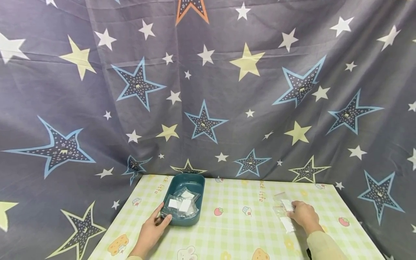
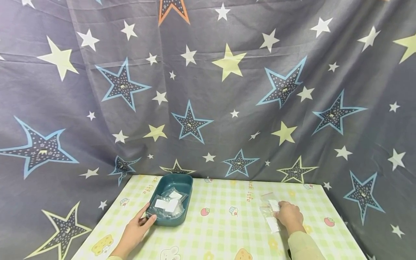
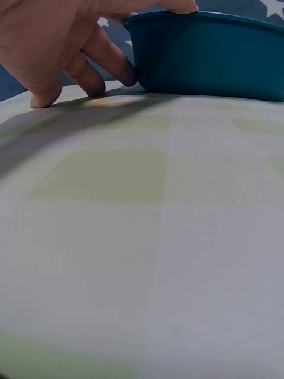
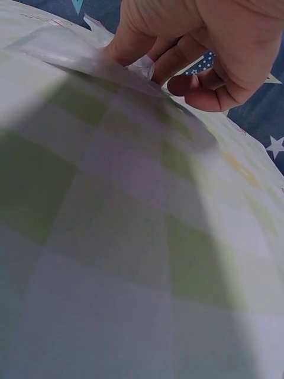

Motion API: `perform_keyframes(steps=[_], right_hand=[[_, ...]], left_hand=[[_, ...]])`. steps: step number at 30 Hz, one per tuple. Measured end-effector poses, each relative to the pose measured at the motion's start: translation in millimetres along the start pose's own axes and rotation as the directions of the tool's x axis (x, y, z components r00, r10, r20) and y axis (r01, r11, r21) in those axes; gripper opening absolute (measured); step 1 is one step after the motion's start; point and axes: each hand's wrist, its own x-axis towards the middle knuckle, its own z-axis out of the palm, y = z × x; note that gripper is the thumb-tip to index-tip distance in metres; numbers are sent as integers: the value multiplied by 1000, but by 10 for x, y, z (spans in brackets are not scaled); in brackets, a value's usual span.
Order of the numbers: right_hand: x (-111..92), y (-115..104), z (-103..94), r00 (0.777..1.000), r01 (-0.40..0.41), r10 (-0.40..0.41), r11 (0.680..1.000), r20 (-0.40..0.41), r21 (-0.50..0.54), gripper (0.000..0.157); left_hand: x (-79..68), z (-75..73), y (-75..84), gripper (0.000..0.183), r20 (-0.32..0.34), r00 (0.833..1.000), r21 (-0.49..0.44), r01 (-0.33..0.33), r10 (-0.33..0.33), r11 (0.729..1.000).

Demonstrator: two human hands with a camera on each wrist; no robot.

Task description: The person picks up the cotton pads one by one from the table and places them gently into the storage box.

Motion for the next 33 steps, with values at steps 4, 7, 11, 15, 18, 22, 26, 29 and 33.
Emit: perform_keyframes(steps=[4,7,11,15,18,22,26,29,33], right_hand=[[21,-15,17,1000,2,-2,1000,-8,-6,62],[27,-25,32,1000,-2,2,1000,-9,0,62],[11,-8,50,1000,-1,1,1000,-8,26,62],[-8,45,44,1000,13,-12,998,-28,62,62],[-2,79,29,999,17,-12,996,-49,93,63],[-6,129,22,998,-7,14,989,-53,145,65],[-22,188,25,997,-10,24,981,-72,192,63],[-14,212,20,995,4,17,976,-95,219,62],[10,189,6,992,30,1,969,-128,244,61]], left_hand=[[-3,-5,-18,88,0,1000,3,7,-7,1000],[-12,-10,-26,88,0,1000,1,8,-8,1000],[-25,-7,-42,87,4,1000,-1,8,-8,1000],[-31,3,-44,88,8,1000,-10,0,0,1000],[-30,14,-34,87,4,1000,-13,0,0,1000],[-30,11,-7,85,0,1000,-16,-3,3,1000],[-36,-16,26,86,2,1000,-21,-21,21,1000],[-29,-29,29,86,0,999,-18,-33,33,999],[-22,-30,-2,86,-2,999,-17,-33,33,999]])
